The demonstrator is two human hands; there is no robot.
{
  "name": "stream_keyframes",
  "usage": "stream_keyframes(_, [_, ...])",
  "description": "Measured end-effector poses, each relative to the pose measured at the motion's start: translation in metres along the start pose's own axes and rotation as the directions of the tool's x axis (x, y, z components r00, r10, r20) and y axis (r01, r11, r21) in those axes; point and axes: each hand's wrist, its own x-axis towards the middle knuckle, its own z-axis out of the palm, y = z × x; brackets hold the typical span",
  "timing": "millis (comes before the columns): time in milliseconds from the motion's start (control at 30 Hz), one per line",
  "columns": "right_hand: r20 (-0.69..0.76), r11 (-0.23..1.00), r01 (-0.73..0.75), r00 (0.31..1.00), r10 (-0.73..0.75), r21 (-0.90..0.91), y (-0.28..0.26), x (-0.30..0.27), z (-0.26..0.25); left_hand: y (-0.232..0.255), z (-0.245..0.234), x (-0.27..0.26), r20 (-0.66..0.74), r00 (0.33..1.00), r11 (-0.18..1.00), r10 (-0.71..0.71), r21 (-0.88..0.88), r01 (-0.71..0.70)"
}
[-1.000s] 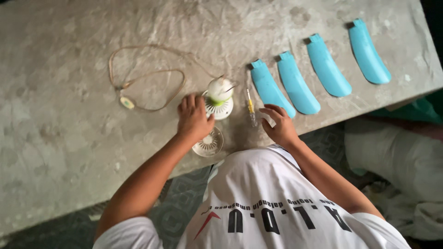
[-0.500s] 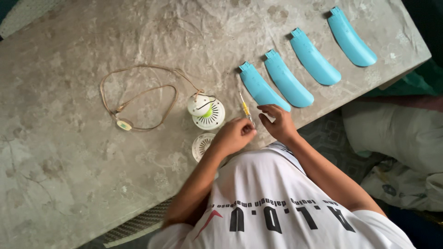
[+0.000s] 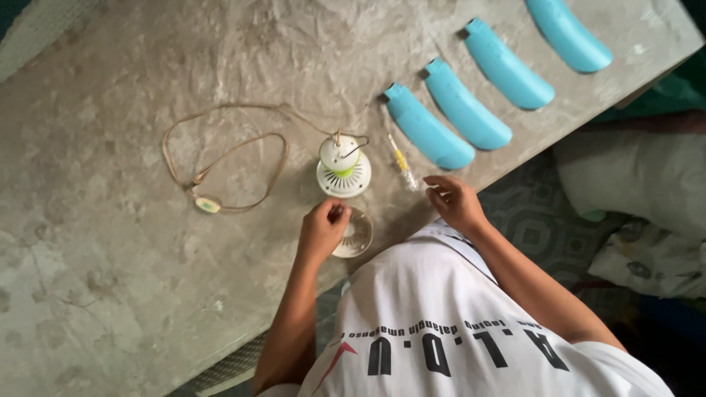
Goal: The person disassembles a small electric fan by removing each blade one at a time and placing them on the table. They then detach the front grille and separate the motor housing from the base, leaving the components laid out on the table.
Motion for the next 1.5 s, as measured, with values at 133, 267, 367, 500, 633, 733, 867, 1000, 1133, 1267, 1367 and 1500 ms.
stream_keyframes(133, [-0.022,0.993,0.105,0.994,-0.104,0.058,-0.004,-0.003,0.024,-0.003,-0.005,0.010,-0.020,0.997,0.994,-0.077,-0.084,0.075])
stream_keyframes(267, [-0.026,0.985,0.160,0.987,-0.159,0.066,-0.010,-0.013,0.043,-0.026,-0.017,0.007,-0.051,0.994,0.995,-0.098,0.015,0.099])
stream_keyframes(367, [-0.011,0.986,0.161,0.987,-0.160,0.052,-0.013,-0.020,0.044,-0.049,-0.021,0.002,-0.085,0.996,0.979,0.038,0.204,-0.020])
stream_keyframes(500, [-0.018,0.994,0.089,0.996,-0.088,0.062,-0.014,-0.023,0.042,-0.075,-0.014,-0.010,-0.088,0.996,0.950,0.032,0.312,-0.003])
stream_keyframes(633, [-0.039,0.990,0.117,0.993,-0.115,0.073,-0.011,-0.021,0.040,-0.086,0.001,-0.014,-0.049,0.991,0.971,-0.124,0.199,0.131])
stream_keyframes(733, [-0.035,0.988,0.098,0.995,-0.094,0.120,-0.005,-0.025,0.042,-0.092,0.009,-0.016,-0.077,0.990,0.984,-0.119,0.124,0.128])
stream_keyframes(867, [-0.039,0.989,0.072,0.997,-0.068,0.131,0.002,-0.024,0.035,-0.094,0.015,-0.006,0.051,0.951,0.928,-0.306,-0.205,0.310])
stream_keyframes(1000, [0.019,0.982,-0.117,0.993,0.115,0.152,0.005,-0.017,0.025,-0.088,0.016,0.001,0.250,0.863,0.759,-0.439,-0.412,0.505])
stream_keyframes(1133, [0.073,0.962,0.159,0.981,-0.179,0.224,-0.001,-0.005,0.021,-0.074,0.016,-0.002,0.283,0.803,0.639,-0.525,-0.493,0.591])
stream_keyframes(1267, [0.249,0.922,0.319,0.895,-0.370,0.221,-0.018,0.010,0.015,-0.058,0.019,-0.005,0.233,0.820,0.598,-0.522,-0.585,0.547])
stream_keyframes(1367, [0.363,0.901,0.407,0.825,-0.433,0.151,-0.036,0.019,0.004,-0.044,0.025,-0.008,0.179,0.791,0.551,-0.584,-0.628,0.549])
stream_keyframes(1500, [0.458,0.840,0.526,0.718,-0.524,0.136,-0.040,0.032,-0.014,-0.037,0.042,-0.017,0.096,0.779,0.567,-0.620,-0.631,0.529])
